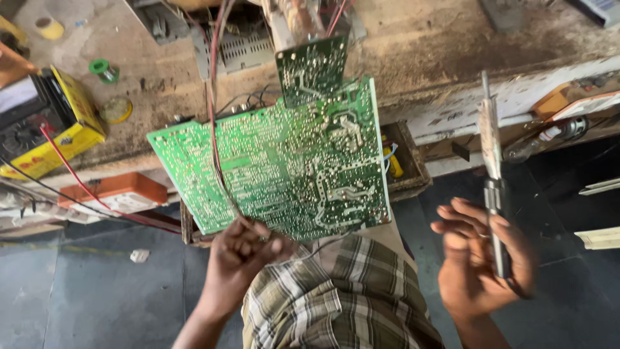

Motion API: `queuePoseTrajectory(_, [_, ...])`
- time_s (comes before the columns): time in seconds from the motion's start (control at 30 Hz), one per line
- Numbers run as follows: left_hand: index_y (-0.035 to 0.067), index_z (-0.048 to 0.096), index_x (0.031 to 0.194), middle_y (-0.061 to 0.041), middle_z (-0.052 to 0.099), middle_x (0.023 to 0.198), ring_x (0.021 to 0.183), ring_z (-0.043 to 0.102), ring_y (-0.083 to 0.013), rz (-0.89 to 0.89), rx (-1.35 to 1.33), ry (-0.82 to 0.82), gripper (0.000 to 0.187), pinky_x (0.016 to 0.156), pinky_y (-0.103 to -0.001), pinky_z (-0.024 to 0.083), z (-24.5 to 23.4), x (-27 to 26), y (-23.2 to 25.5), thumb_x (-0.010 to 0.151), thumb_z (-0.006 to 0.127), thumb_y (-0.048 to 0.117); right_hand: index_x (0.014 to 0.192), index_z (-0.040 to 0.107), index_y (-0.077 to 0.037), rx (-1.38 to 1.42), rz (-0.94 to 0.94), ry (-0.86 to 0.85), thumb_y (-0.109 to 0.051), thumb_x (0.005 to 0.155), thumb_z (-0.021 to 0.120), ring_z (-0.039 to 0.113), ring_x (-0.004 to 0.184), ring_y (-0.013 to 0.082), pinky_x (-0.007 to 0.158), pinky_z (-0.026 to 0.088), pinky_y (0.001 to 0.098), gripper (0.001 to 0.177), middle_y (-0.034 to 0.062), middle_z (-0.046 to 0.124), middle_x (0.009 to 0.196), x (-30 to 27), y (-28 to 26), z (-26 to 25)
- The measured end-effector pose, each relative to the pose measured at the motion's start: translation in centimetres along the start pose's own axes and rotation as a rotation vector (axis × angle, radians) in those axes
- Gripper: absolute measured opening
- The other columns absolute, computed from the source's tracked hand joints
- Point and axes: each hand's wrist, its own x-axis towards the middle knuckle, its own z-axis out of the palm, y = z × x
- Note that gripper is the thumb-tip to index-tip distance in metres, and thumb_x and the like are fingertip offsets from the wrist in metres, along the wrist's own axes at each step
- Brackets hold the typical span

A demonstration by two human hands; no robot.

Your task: The person uses a soldering iron to apply solder to specific points on a green circuit board. They then use a multimeter with red and black probes to test electrical continuity or voltage at various locations on the board. The person handles the board and tools with both hands throughout the process.

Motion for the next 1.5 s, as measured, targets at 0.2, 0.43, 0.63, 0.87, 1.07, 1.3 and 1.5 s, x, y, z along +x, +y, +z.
queuePoseTrajectory(0.2, [-0.004, 0.057, 0.108, -0.024, 0.079, 0.101, 0.094, 0.080, -0.0263, 0.085, -0.103, 0.168, 0.018, 0.081, -0.035, 0.065, 6.1, 2.0, 0.9, 0.093, 0.067, -0.005, 0.151, 0.045, -0.013, -0.036, 0.006, -0.205, 0.011, 0.098, 0.064, 0.070, 0.113, 0.0300, 0.093, 0.063, 0.0380, 0.062, 0.0276, 0.060, 0.136, -0.8, -0.4, 3.7])
queuePoseTrajectory(0.43, [-0.004, 0.056, 0.108, -0.026, 0.079, 0.103, 0.094, 0.079, -0.0292, 0.025, -0.250, 0.118, 0.018, 0.082, -0.036, 0.067, 8.6, 2.9, 1.3, 0.094, 0.067, -0.006, 0.150, 0.037, -0.011, -0.185, -0.099, -0.354, 0.014, 0.095, 0.068, 0.071, 0.119, 0.0323, 0.094, 0.067, 0.0386, 0.068, 0.0238, 0.052, 0.140, -0.1, -0.2, 5.6])
queuePoseTrajectory(0.63, [-0.002, 0.054, 0.109, -0.025, 0.077, 0.103, 0.093, 0.079, -0.0296, -0.020, -0.325, 0.099, 0.020, 0.081, -0.037, 0.067, 8.7, 3.0, 0.9, 0.093, 0.067, -0.005, 0.149, 0.037, -0.011, -0.193, -0.096, -0.366, 0.015, 0.095, 0.068, 0.071, 0.115, 0.0295, 0.093, 0.068, 0.0374, 0.068, 0.0228, 0.053, 0.136, 0.2, 0.2, 5.8])
queuePoseTrajectory(0.87, [0.000, 0.059, 0.109, -0.020, 0.079, 0.099, 0.088, 0.080, -0.0235, 0.000, -0.216, 0.102, 0.019, 0.079, -0.034, 0.067, 8.4, 3.1, 0.9, 0.093, 0.068, 0.003, 0.148, 0.041, -0.011, -0.120, -0.077, -0.302, 0.016, 0.093, 0.069, 0.073, 0.107, 0.0261, 0.088, 0.068, 0.0353, 0.067, 0.0187, 0.055, 0.129, -0.2, 0.3, 6.0])
queuePoseTrajectory(1.07, [0.000, 0.075, 0.084, -0.018, 0.072, 0.073, 0.058, 0.054, -0.0206, -0.206, 0.661, 0.183, 0.032, 0.053, -0.039, 0.044, 5.5, 2.4, 1.7, 0.102, 0.066, 0.025, 0.146, 0.041, -0.009, -0.093, -0.035, -0.278, 0.015, 0.091, 0.068, 0.074, 0.107, 0.0283, 0.086, 0.066, 0.0374, 0.066, 0.0172, 0.054, 0.128, 0.2, 0.3, 5.6])
queuePoseTrajectory(1.3, [0.002, 0.071, 0.103, -0.014, 0.072, 0.101, 0.091, 0.067, -0.0285, 0.803, 0.815, 0.137, 0.028, 0.078, -0.039, 0.055, 6.7, 2.5, 3.8, 0.081, 0.079, 0.017, 0.148, 0.041, -0.012, -0.056, -0.060, -0.256, 0.015, 0.091, 0.070, 0.074, 0.105, 0.0271, 0.085, 0.067, 0.0365, 0.069, 0.0154, 0.054, 0.127, 0.4, 0.4, 6.5])
queuePoseTrajectory(1.5, [0.004, 0.073, 0.109, -0.009, 0.072, 0.108, 0.104, 0.070, -0.0281, 0.904, 0.852, -0.048, 0.025, 0.108, -0.047, 0.051, 8.4, 4.1, 4.2, 0.085, 0.079, 0.009, 0.147, 0.040, -0.012, -0.067, -0.087, -0.255, 0.013, 0.092, 0.070, 0.074, 0.104, 0.0262, 0.085, 0.067, 0.0351, 0.067, 0.0137, 0.052, 0.124, 1.2, -0.2, 6.7])
